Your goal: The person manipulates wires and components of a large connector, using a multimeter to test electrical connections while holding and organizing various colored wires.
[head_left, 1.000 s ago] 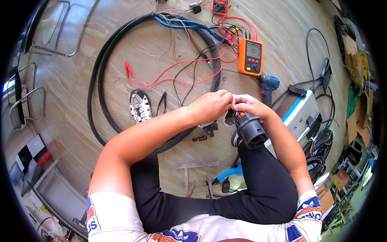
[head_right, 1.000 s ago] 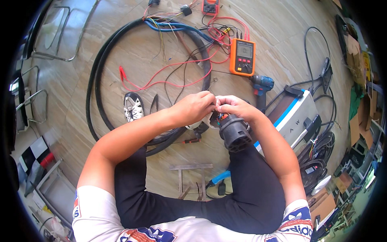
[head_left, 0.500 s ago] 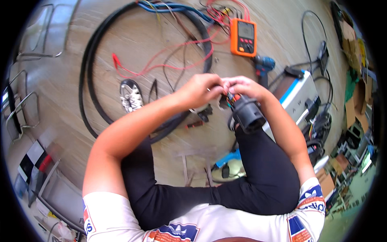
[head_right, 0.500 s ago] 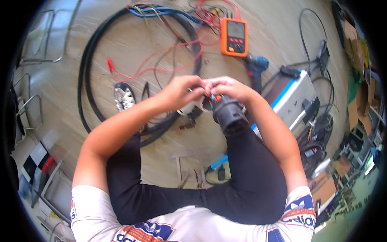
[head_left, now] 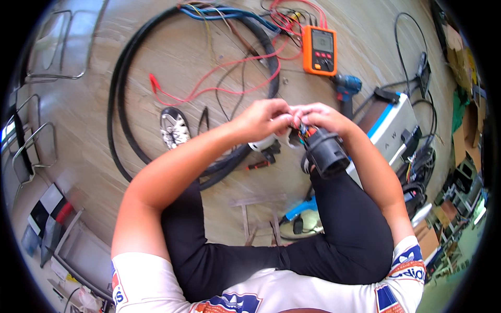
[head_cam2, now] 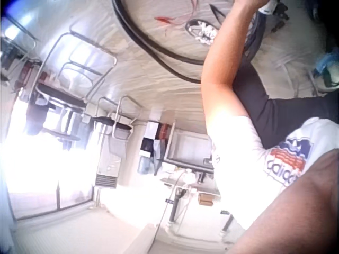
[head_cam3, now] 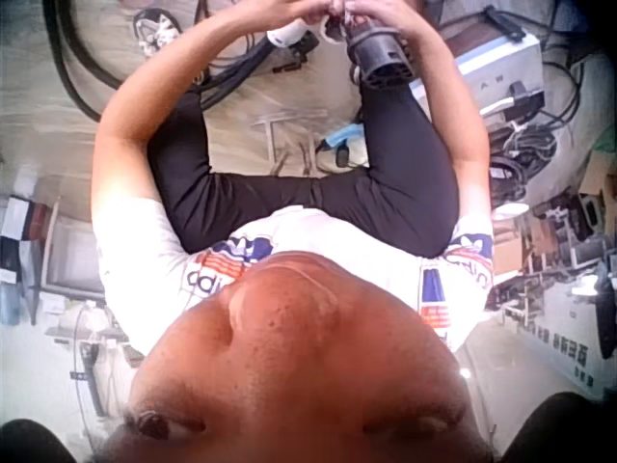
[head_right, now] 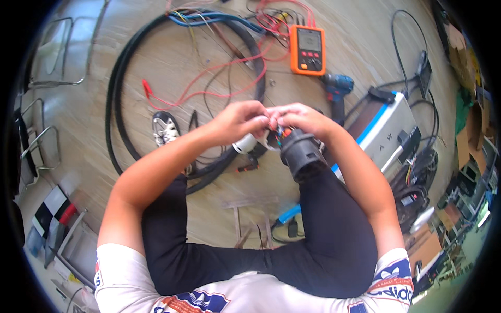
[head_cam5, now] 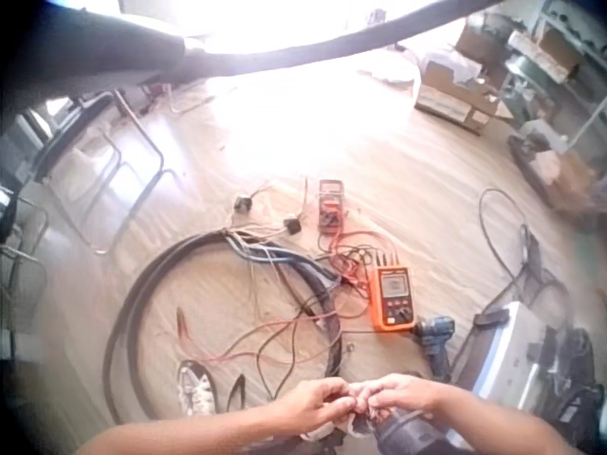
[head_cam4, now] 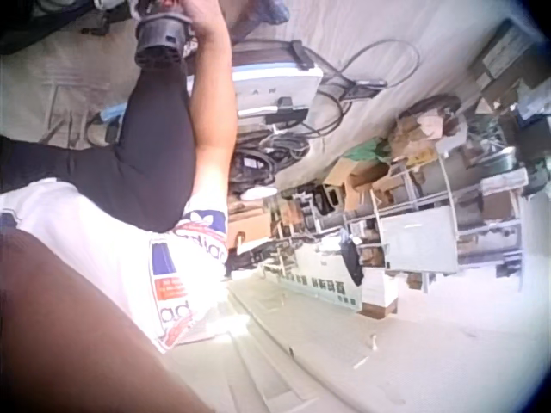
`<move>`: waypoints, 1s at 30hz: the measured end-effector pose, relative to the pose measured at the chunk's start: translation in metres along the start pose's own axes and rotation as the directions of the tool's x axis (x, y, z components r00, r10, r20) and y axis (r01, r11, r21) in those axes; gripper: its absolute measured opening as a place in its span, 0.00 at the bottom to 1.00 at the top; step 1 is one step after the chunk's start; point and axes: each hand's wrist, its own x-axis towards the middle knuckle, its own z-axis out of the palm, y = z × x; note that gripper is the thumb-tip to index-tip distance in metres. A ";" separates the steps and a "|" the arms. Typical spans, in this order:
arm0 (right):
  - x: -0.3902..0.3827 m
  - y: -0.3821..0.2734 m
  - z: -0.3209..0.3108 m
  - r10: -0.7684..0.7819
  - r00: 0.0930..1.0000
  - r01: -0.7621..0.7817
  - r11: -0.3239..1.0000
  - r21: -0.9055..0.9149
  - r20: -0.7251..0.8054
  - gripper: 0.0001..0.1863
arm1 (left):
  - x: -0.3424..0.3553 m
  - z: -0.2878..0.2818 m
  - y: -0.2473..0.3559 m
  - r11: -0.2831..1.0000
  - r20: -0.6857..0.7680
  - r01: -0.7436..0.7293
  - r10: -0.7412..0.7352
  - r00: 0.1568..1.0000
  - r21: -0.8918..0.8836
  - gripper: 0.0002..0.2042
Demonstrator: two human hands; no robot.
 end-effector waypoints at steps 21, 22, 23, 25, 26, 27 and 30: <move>-0.004 -0.006 0.005 0.118 0.993 -0.115 0.989 0.097 -0.024 0.06 | -0.004 0.006 0.020 0.975 -0.037 -0.089 0.098 0.994 0.203 0.07; -0.003 -0.007 0.006 0.119 0.993 -0.116 0.988 0.106 -0.023 0.06 | -0.004 0.006 0.020 0.976 -0.040 -0.084 0.094 0.995 0.203 0.07; -0.002 -0.009 0.007 0.121 0.992 -0.117 0.986 0.115 -0.022 0.06 | -0.005 0.006 0.020 0.976 -0.045 -0.081 0.092 0.995 0.201 0.07; -0.004 -0.009 0.008 0.130 0.991 -0.126 0.982 0.137 -0.022 0.05 | -0.005 0.007 0.021 0.977 -0.049 -0.080 0.091 0.995 0.195 0.07; -0.004 -0.007 0.007 0.138 0.990 -0.133 0.979 0.152 -0.020 0.05 | -0.005 0.007 0.020 0.979 -0.051 -0.086 0.097 0.994 0.185 0.07; -0.005 -0.005 0.006 0.147 0.989 -0.142 0.975 0.169 -0.019 0.05 | -0.005 0.008 0.019 0.981 -0.051 -0.092 0.102 0.993 0.173 0.07; -0.003 -0.001 0.002 0.168 0.986 -0.163 0.973 0.161 -0.019 0.06 | -0.005 0.006 0.014 0.985 -0.068 -0.101 0.111 0.991 0.143 0.06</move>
